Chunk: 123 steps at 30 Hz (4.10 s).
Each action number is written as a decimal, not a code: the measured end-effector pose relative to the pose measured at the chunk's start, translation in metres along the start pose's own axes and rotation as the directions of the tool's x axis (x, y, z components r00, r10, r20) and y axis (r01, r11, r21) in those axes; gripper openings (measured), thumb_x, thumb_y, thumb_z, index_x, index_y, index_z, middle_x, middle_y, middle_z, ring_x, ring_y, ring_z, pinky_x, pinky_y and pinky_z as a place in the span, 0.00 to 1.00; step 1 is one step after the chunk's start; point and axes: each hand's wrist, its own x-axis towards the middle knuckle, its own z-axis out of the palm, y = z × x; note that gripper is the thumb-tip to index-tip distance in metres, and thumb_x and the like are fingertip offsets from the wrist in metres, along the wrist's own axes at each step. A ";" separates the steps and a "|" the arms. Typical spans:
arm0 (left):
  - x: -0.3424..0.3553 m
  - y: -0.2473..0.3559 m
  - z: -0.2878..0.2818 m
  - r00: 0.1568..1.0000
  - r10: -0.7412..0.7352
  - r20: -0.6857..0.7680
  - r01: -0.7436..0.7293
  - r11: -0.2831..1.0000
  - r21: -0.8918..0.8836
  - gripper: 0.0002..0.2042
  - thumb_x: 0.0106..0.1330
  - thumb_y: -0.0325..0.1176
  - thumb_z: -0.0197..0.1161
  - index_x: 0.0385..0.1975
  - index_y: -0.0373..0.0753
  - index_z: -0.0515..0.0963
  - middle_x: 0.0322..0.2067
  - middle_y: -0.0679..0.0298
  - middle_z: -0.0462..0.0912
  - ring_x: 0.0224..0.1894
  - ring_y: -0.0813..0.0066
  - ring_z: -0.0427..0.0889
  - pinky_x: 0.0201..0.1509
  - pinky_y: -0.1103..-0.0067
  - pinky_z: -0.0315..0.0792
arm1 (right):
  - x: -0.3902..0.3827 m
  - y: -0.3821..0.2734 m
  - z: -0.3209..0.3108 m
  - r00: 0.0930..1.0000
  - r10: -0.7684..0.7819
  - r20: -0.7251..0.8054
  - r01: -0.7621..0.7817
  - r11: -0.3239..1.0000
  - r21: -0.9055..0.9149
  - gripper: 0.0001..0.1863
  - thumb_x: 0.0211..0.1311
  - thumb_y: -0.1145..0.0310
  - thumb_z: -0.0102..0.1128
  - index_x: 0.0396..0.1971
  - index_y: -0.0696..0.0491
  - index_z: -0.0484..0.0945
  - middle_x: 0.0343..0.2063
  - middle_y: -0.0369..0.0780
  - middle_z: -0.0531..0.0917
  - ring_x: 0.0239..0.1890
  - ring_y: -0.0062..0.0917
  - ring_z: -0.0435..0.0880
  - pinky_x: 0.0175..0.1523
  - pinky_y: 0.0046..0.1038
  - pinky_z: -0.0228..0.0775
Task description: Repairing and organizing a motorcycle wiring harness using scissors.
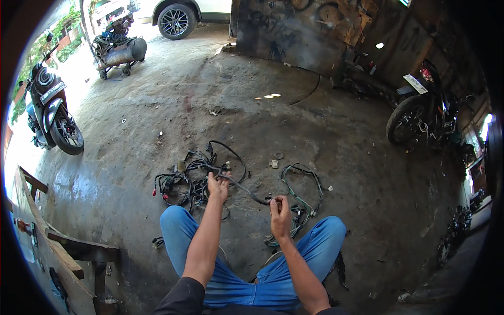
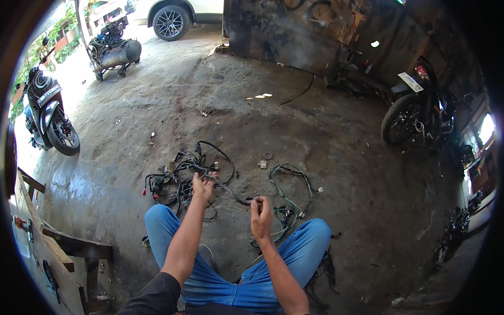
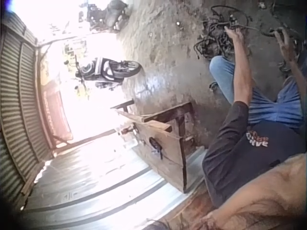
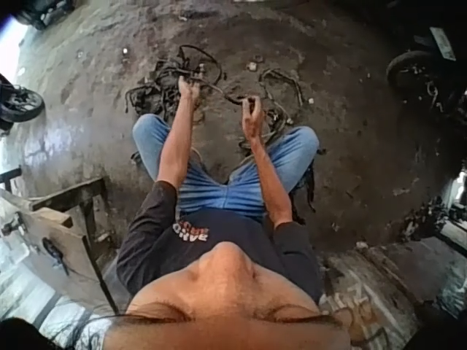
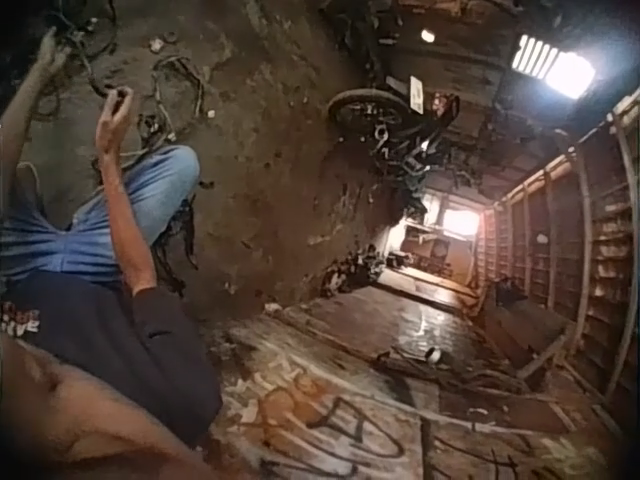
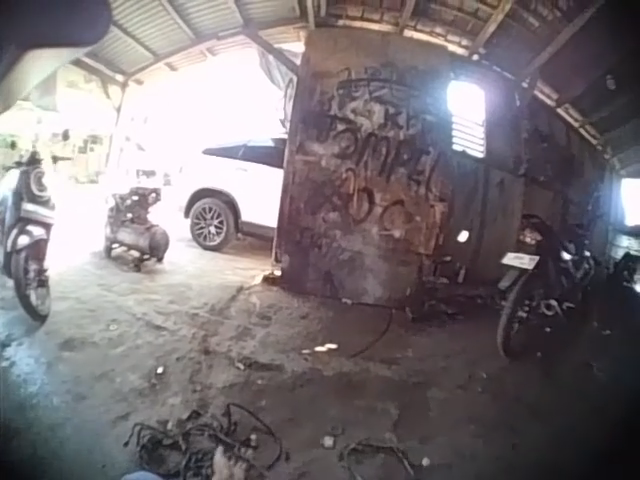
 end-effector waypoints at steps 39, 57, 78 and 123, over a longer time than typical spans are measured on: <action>-0.193 0.039 0.238 0.561 0.054 0.826 -0.752 0.451 0.481 0.27 0.79 0.42 0.53 0.71 0.33 0.62 0.66 0.50 0.71 0.53 0.54 0.84 0.56 0.70 0.79 | 0.066 -0.076 0.038 0.984 -0.114 -0.138 0.131 0.984 0.120 0.09 0.78 0.64 0.45 0.46 0.53 0.68 0.20 0.40 0.76 0.18 0.30 0.74 0.25 0.33 0.63; -0.133 -0.007 0.083 0.759 -0.457 0.465 -0.005 0.709 0.705 0.19 0.79 0.47 0.51 0.54 0.37 0.71 0.39 0.67 0.79 0.45 0.63 0.85 0.54 0.60 0.80 | 0.019 -0.052 -0.058 0.949 0.004 -0.314 0.039 0.991 0.130 0.07 0.76 0.67 0.54 0.42 0.55 0.78 0.35 0.39 0.83 0.37 0.22 0.82 0.44 0.26 0.75; -0.158 -0.017 0.079 0.780 -0.542 0.313 0.083 0.585 0.807 0.21 0.80 0.44 0.50 0.65 0.39 0.69 0.30 0.71 0.66 0.26 0.80 0.63 0.29 0.79 0.62 | -0.073 -0.099 -0.259 0.953 -0.023 -0.301 0.278 0.456 0.845 0.42 0.74 0.35 0.35 0.79 0.44 0.43 0.76 0.54 0.50 0.79 0.45 0.46 0.80 0.46 0.38; -0.193 0.013 0.014 0.794 -0.595 -0.124 0.369 0.310 0.876 0.15 0.73 0.39 0.57 0.52 0.37 0.70 0.43 0.58 0.80 0.30 0.70 0.79 0.30 0.74 0.76 | -0.059 -0.074 -0.272 0.767 0.063 -0.639 0.082 0.977 0.195 0.26 0.76 0.62 0.51 0.70 0.55 0.65 0.63 0.47 0.72 0.62 0.35 0.77 0.64 0.38 0.72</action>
